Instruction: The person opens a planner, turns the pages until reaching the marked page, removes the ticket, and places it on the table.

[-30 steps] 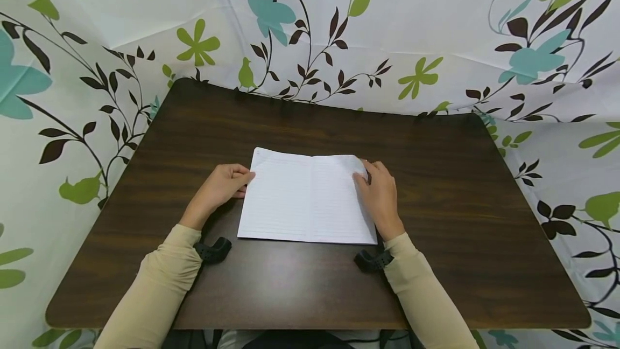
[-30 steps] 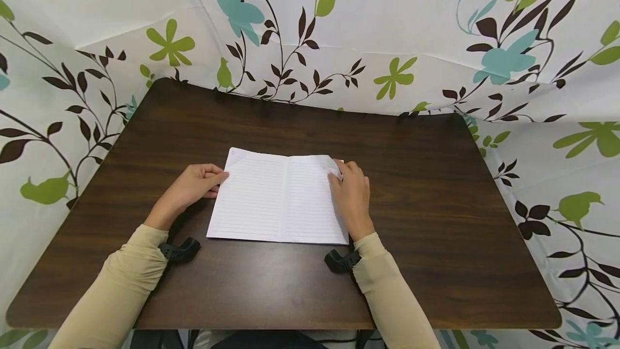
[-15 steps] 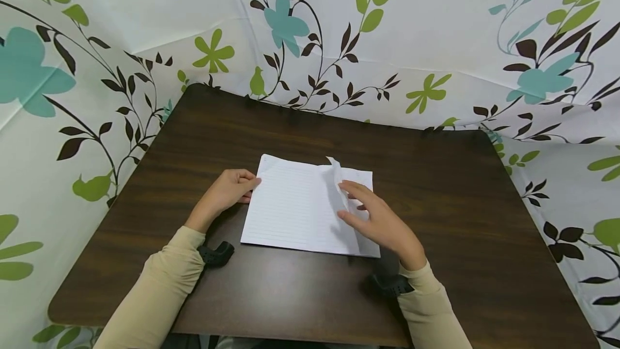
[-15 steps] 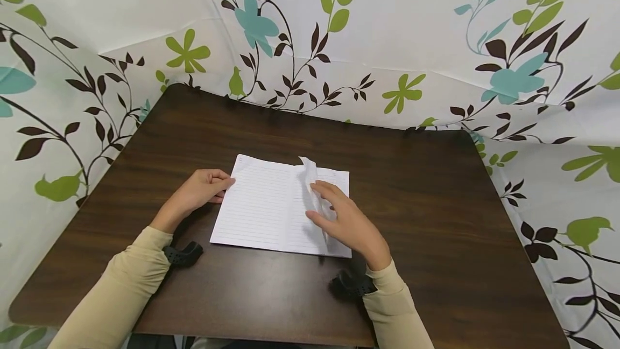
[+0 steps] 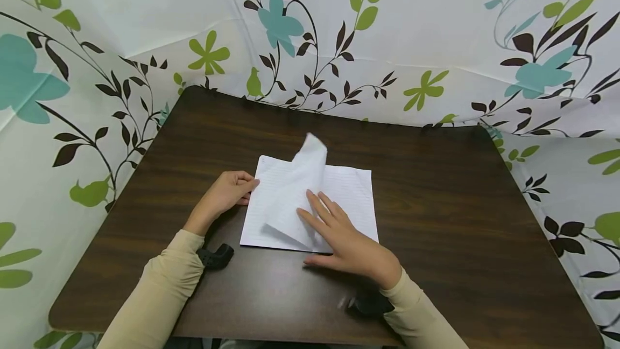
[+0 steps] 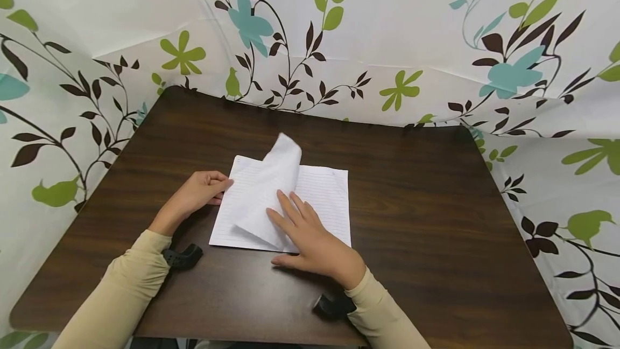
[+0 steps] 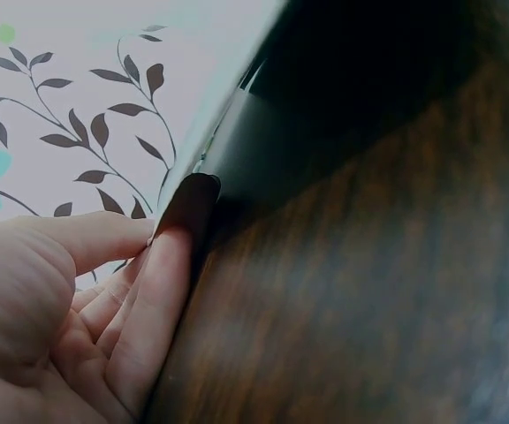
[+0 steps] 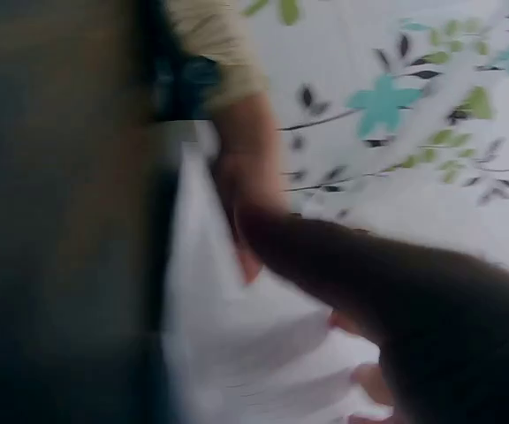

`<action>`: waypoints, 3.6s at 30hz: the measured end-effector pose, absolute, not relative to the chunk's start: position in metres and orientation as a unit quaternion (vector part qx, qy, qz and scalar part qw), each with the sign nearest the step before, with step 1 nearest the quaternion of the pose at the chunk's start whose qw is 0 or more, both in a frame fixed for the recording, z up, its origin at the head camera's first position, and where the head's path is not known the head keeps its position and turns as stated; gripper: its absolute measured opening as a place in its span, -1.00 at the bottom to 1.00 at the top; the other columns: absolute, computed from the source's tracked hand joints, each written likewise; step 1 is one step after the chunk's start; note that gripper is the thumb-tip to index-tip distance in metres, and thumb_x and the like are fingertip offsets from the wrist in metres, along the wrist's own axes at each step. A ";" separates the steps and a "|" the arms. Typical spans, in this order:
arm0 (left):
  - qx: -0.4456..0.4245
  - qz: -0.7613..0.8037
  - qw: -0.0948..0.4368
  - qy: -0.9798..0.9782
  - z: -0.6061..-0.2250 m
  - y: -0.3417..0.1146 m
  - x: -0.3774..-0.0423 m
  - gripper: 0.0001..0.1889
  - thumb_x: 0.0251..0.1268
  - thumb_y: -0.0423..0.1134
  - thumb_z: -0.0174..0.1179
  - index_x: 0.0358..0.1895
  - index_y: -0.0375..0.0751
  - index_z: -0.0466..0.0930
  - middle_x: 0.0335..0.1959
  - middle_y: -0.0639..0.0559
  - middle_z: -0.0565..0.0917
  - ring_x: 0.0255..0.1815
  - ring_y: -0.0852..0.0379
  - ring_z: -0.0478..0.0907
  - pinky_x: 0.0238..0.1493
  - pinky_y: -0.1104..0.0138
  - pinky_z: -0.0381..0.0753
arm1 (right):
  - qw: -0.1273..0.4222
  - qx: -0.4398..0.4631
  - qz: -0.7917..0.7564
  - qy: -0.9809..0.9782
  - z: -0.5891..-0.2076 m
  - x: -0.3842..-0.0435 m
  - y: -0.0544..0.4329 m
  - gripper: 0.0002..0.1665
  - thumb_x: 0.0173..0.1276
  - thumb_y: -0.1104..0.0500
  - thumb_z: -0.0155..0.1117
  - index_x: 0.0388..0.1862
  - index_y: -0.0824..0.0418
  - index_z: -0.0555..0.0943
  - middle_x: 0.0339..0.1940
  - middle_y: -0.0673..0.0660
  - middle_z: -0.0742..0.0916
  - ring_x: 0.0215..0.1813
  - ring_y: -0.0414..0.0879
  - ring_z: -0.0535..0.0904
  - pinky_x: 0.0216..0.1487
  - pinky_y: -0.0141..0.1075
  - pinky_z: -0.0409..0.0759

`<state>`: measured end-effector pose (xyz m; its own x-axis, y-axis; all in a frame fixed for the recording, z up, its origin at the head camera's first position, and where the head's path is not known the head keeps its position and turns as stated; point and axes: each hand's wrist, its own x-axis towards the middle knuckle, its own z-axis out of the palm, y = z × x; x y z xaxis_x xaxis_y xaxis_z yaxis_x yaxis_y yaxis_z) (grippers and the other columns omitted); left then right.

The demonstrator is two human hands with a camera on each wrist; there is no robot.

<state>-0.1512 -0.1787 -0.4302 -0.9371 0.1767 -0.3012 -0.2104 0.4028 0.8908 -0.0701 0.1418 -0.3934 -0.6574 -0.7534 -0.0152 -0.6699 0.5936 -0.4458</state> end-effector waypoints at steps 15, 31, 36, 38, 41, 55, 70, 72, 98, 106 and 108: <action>-0.001 0.529 0.171 0.831 -0.422 -0.175 -0.163 -0.52 0.62 0.05 0.11 0.05 -0.40 0.65 -0.28 -0.08 0.72 -0.31 0.18 0.63 -0.24 0.42 0.76 | 0.085 -0.407 -0.127 0.901 -0.419 -0.073 0.122 -0.18 0.61 -0.21 0.15 0.68 0.06 0.22 0.75 0.15 0.17 0.77 0.15 -0.02 0.69 0.19 0.08; 0.000 0.519 0.175 0.837 -0.431 -0.179 -0.150 -0.61 0.52 -0.11 0.28 0.13 -0.41 0.62 -0.15 -0.16 0.83 -0.34 0.20 0.67 -0.23 0.39 0.76 | -0.006 -0.236 -0.250 0.939 -0.428 -0.112 0.167 -0.54 0.59 0.03 0.25 0.34 0.20 0.63 0.22 0.23 0.63 0.21 0.16 0.49 0.24 0.05 0.50; 0.002 0.518 0.172 0.838 -0.432 -0.181 -0.148 -0.60 0.52 -0.09 0.27 0.13 -0.40 0.62 -0.16 -0.13 0.83 -0.32 0.22 0.66 -0.23 0.41 0.74 | -0.028 -0.152 -0.213 0.965 -0.434 -0.128 0.190 -0.47 0.60 0.03 0.23 0.44 0.22 0.56 0.23 0.33 0.57 0.17 0.24 0.41 0.15 0.08 0.38; 0.007 0.520 0.170 0.837 -0.432 -0.182 -0.148 -0.60 0.53 -0.09 0.27 0.12 -0.40 0.62 -0.17 -0.12 0.84 -0.31 0.22 0.66 -0.23 0.42 0.73 | -0.033 -0.132 -0.204 0.969 -0.435 -0.133 0.197 -0.45 0.62 0.05 0.21 0.47 0.23 0.52 0.25 0.36 0.54 0.19 0.26 0.39 0.15 0.11 0.35; 0.012 0.525 0.171 0.834 -0.432 -0.182 -0.148 -0.60 0.53 -0.09 0.27 0.12 -0.40 0.62 -0.17 -0.10 0.84 -0.30 0.23 0.66 -0.22 0.43 0.72 | -0.021 -0.100 -0.209 0.973 -0.436 -0.138 0.205 -0.40 0.63 0.01 0.19 0.52 0.23 0.46 0.27 0.39 0.50 0.21 0.27 0.36 0.16 0.11 0.30; 0.014 0.519 0.174 0.836 -0.432 -0.180 -0.149 -0.60 0.53 -0.08 0.27 0.12 -0.40 0.62 -0.20 -0.08 0.84 -0.31 0.25 0.66 -0.24 0.45 0.71 | -0.018 -0.036 -0.229 0.973 -0.438 -0.140 0.213 -0.41 0.56 -0.16 0.25 0.45 0.04 0.55 0.13 0.30 0.51 0.11 0.20 0.25 0.08 0.07 0.16; 0.010 0.523 0.171 0.835 -0.433 -0.180 -0.147 -0.62 0.54 -0.10 0.26 0.12 -0.39 0.63 -0.19 -0.09 0.84 -0.32 0.24 0.65 -0.24 0.44 0.71 | -0.154 -0.074 -0.153 0.973 -0.434 -0.128 0.200 -0.69 0.50 -0.02 0.37 0.07 0.10 0.82 -0.20 0.20 0.73 -0.15 0.14 0.52 -0.03 0.09 0.15; 0.012 0.523 0.172 0.835 -0.432 -0.180 -0.147 -0.61 0.54 -0.09 0.25 0.13 -0.40 0.62 -0.17 -0.10 0.84 -0.31 0.24 0.66 -0.23 0.44 0.72 | -0.166 -0.072 -0.158 0.971 -0.432 -0.128 0.199 -0.70 0.49 -0.01 0.38 0.05 0.10 0.82 -0.17 0.22 0.76 -0.12 0.17 0.57 -0.02 0.10 0.17; 0.019 0.511 0.162 0.844 -0.427 -0.180 -0.154 -0.60 0.54 -0.10 0.25 0.14 -0.41 0.62 -0.14 -0.15 0.84 -0.32 0.24 0.67 -0.23 0.44 0.73 | -0.164 0.002 -0.408 0.898 -0.433 -0.152 0.210 -0.79 0.48 0.16 0.41 -0.01 0.23 0.77 -0.13 0.21 0.83 -0.18 0.02 0.71 -0.26 -0.48 0.51; 0.018 0.514 0.167 0.841 -0.430 -0.179 -0.152 -0.62 0.54 -0.11 0.26 0.12 -0.41 0.62 -0.19 -0.10 0.84 -0.33 0.24 0.65 -0.24 0.45 0.72 | -0.145 0.041 -0.429 0.891 -0.435 -0.153 0.210 -0.58 0.46 0.22 0.41 0.25 0.22 0.60 -0.14 0.20 0.79 -0.18 -0.02 0.64 -0.28 -0.53 0.46; 0.018 0.514 0.167 0.841 -0.431 -0.179 -0.152 -0.61 0.54 -0.11 0.26 0.12 -0.41 0.62 -0.18 -0.12 0.84 -0.33 0.24 0.66 -0.24 0.45 0.73 | -0.149 0.044 -0.418 0.895 -0.435 -0.152 0.209 -0.62 0.49 0.20 0.38 0.24 0.23 0.64 -0.13 0.19 0.78 -0.15 -0.01 0.65 -0.26 -0.50 0.48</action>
<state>-0.1516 -0.1793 -0.4307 -0.9433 0.2023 -0.2632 -0.1420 0.4708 0.8707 -0.1524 0.2093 -0.4351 -0.9518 0.2032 0.2300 -0.0458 0.6471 -0.7611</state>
